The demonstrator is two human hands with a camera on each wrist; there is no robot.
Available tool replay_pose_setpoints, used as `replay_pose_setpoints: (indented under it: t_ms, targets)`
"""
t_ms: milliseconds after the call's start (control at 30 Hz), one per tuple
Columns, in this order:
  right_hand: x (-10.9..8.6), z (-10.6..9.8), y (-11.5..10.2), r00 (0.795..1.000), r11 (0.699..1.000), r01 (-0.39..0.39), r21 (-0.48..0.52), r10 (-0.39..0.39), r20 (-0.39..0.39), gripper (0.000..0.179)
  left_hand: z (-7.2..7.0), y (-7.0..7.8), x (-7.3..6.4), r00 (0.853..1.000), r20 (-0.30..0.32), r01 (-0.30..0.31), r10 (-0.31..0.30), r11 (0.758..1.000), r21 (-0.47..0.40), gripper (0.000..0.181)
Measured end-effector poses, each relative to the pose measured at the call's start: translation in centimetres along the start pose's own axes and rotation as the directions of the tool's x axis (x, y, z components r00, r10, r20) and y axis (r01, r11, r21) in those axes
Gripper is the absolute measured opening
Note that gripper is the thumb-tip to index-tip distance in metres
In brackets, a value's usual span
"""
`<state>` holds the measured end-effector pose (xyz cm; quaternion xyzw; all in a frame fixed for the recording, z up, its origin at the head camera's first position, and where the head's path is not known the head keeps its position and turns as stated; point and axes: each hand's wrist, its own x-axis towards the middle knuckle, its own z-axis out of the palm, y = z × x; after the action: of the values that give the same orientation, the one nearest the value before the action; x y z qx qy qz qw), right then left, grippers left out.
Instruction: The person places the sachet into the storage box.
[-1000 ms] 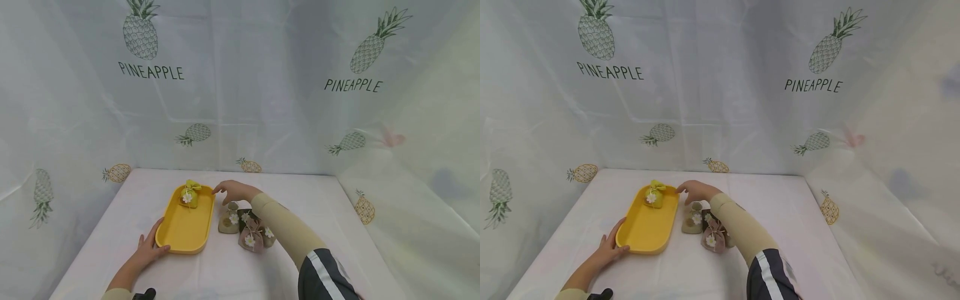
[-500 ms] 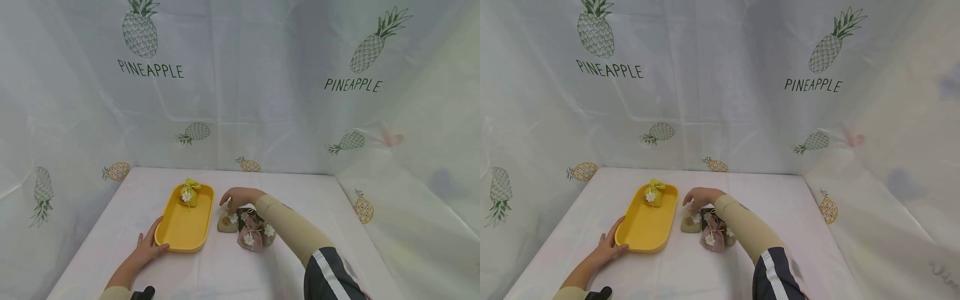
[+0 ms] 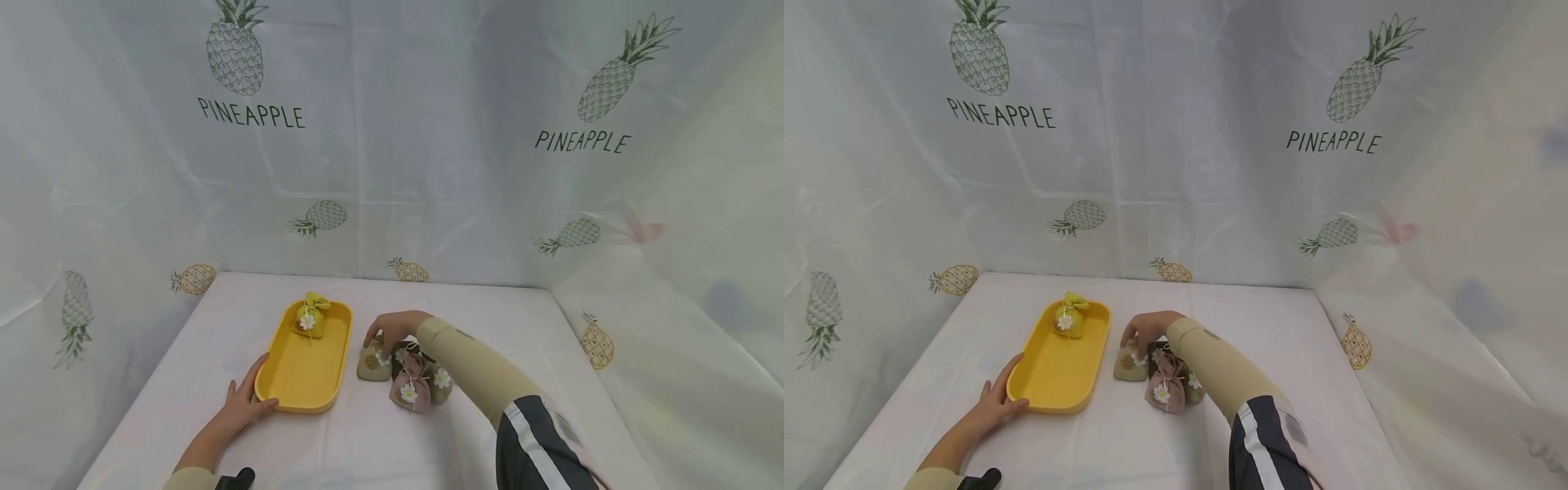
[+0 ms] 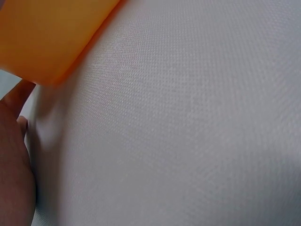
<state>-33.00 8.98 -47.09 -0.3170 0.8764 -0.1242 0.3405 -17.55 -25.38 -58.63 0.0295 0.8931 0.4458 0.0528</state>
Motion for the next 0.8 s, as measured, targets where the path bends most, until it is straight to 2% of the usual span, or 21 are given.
replay_pose_setpoints:
  t_ms: [233,333,567,800]
  targets:
    - [0.9,0.6,1.1,0.998,0.998,0.059,0.005,-0.059,0.013,0.054,0.0,0.2,0.0,1.000,0.009,0.018,-0.017,1.000,-0.016,0.101]
    - [1.3,0.6,1.2,0.997,0.997,0.077,0.011,-0.077,0.025,0.055,0.0,0.2,0.0,1.000,0.002,0.005,-0.005,1.000,-0.010,0.100]
    - [1.6,0.6,1.3,0.998,0.999,0.052,0.010,-0.052,0.035,0.051,-0.1,0.4,-0.1,1.000,0.006,0.002,-0.002,1.000,-0.023,0.100]
    - [1.7,0.7,1.1,0.997,0.997,0.072,0.011,-0.073,0.023,0.047,0.0,0.3,0.0,1.000,0.003,0.010,-0.010,1.000,-0.018,0.099]
